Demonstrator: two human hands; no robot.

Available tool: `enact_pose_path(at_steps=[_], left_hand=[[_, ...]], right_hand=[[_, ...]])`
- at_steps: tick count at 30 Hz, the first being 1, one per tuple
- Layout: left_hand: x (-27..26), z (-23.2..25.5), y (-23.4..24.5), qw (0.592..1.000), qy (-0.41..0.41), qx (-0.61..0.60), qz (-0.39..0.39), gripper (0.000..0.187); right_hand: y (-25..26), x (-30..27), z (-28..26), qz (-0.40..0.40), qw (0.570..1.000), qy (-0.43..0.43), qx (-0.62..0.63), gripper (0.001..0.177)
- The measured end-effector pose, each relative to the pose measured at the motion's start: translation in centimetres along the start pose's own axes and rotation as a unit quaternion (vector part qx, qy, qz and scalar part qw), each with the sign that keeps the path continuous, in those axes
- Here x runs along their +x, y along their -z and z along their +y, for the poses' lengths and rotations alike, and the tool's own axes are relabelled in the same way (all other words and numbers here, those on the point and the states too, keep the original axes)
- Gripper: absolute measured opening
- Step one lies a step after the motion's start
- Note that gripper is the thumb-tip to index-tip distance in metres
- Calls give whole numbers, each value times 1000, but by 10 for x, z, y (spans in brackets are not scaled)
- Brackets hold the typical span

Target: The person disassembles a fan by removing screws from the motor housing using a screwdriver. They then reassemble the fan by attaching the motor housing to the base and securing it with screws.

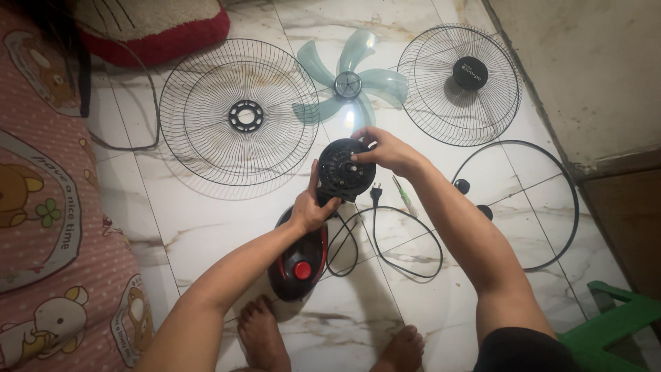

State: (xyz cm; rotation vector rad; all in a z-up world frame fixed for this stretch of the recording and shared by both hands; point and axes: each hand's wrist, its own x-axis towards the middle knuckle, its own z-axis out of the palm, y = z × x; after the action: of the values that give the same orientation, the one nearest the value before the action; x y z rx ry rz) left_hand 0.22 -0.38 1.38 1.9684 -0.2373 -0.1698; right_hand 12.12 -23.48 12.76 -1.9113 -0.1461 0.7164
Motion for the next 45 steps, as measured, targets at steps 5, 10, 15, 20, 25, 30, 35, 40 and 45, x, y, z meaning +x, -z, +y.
enact_pose_path(at_steps=[5, 10, 15, 20, 25, 30, 35, 40, 45], left_hand=[[-1, -7, -1, 998, -54, 11, 20, 114], [-1, -6, -1, 1000, 8, 0, -3, 117], [-1, -4, -1, 1000, -18, 10, 9, 117], [0, -2, -1, 1000, -6, 5, 3, 118], [1, -4, -2, 1000, -6, 10, -4, 118], [1, -9, -3, 999, -33, -4, -1, 117], [-1, -9, -2, 999, -37, -13, 4, 116], [-1, -10, -1, 999, -30, -25, 0, 115], [-1, -12, -1, 1000, -20, -8, -3, 116]], right_hand=[[5, 2, 1, -23, 1000, -4, 21, 48], [-4, 4, -1, 23, 1000, 9, -11, 43], [-7, 0, -9, 29, 999, 7, -15, 40], [0, -6, -6, 3, 999, 42, -13, 42], [24, -1, 47, 12, 999, 28, 17, 42], [36, 1, 147, 86, 933, -108, -331, 46], [13, -38, 220, 103, 874, -199, -431, 43], [10, -50, 223, 111, 869, -207, -436, 46], [36, -49, 175, 220, 900, -146, -346, 37]])
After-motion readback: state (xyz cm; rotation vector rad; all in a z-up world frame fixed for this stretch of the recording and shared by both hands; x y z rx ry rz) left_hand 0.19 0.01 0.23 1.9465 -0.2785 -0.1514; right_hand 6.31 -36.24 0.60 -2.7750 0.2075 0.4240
